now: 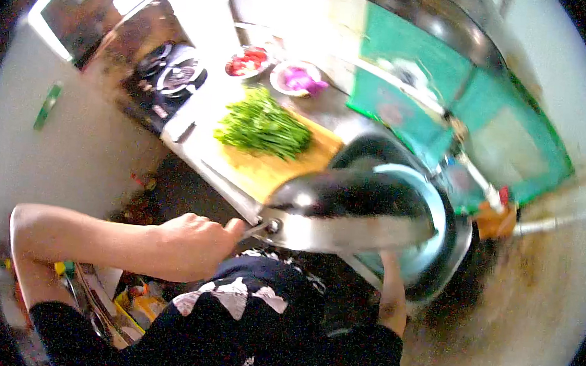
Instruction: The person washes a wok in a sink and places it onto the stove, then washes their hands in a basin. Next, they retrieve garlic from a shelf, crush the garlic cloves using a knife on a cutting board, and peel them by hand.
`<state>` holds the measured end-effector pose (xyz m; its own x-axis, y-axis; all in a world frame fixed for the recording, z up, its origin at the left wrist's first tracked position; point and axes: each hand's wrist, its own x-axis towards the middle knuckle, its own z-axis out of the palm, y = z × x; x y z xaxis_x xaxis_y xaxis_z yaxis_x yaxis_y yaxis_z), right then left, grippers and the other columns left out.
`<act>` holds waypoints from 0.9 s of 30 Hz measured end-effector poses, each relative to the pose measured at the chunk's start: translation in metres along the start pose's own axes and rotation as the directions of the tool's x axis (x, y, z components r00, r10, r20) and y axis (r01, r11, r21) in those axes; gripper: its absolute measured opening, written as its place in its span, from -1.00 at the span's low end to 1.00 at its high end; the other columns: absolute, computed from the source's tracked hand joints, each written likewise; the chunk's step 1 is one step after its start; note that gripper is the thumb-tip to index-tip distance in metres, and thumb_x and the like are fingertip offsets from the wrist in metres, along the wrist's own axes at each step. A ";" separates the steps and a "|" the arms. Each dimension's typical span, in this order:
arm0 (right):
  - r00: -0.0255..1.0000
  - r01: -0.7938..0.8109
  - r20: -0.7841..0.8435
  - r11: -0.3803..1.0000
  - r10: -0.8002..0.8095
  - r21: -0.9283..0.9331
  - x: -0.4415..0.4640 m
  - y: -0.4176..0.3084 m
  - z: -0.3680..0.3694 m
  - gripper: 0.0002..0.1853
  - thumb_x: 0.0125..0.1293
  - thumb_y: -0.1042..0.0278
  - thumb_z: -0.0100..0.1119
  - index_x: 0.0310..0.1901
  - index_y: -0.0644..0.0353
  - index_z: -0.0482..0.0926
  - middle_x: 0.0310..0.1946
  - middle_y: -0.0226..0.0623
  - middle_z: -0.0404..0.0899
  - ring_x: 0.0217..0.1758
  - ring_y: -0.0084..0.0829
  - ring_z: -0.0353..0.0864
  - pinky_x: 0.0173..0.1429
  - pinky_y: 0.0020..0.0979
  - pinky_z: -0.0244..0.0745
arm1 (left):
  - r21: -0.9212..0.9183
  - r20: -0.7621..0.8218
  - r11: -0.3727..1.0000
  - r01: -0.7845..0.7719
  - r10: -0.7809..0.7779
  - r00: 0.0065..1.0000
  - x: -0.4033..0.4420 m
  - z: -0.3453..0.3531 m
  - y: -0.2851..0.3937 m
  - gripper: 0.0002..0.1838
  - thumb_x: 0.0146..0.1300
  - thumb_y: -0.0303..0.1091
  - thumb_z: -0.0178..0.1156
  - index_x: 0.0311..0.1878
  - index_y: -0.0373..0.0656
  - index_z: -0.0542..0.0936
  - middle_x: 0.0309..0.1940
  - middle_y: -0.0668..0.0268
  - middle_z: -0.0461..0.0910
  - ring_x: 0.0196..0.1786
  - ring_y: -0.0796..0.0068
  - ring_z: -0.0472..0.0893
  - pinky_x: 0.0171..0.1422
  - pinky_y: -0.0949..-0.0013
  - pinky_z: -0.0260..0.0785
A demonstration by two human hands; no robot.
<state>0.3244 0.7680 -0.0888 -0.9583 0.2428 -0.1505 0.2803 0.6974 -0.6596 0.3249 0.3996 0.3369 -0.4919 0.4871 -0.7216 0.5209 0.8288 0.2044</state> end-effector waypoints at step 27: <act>0.955 -0.184 -0.032 0.677 0.294 0.713 -0.017 -0.046 -0.015 -0.91 0.16 0.45 -0.03 -0.44 0.21 0.30 -0.60 -0.36 0.18 -0.59 -0.43 0.15 -0.52 -0.42 0.10 | -0.039 -0.062 0.993 -0.109 0.106 0.992 -0.001 0.010 -0.012 -0.59 0.04 -0.42 0.13 -0.09 -0.51 0.35 -0.32 -0.10 0.59 -0.19 -0.01 0.65 -0.17 0.10 0.49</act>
<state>0.3288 0.7415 -0.0445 -0.8314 0.4587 -0.3137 0.3268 -0.0529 -0.9436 0.3259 0.3860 0.3287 -0.4760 0.5885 -0.6535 0.5437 0.7810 0.3072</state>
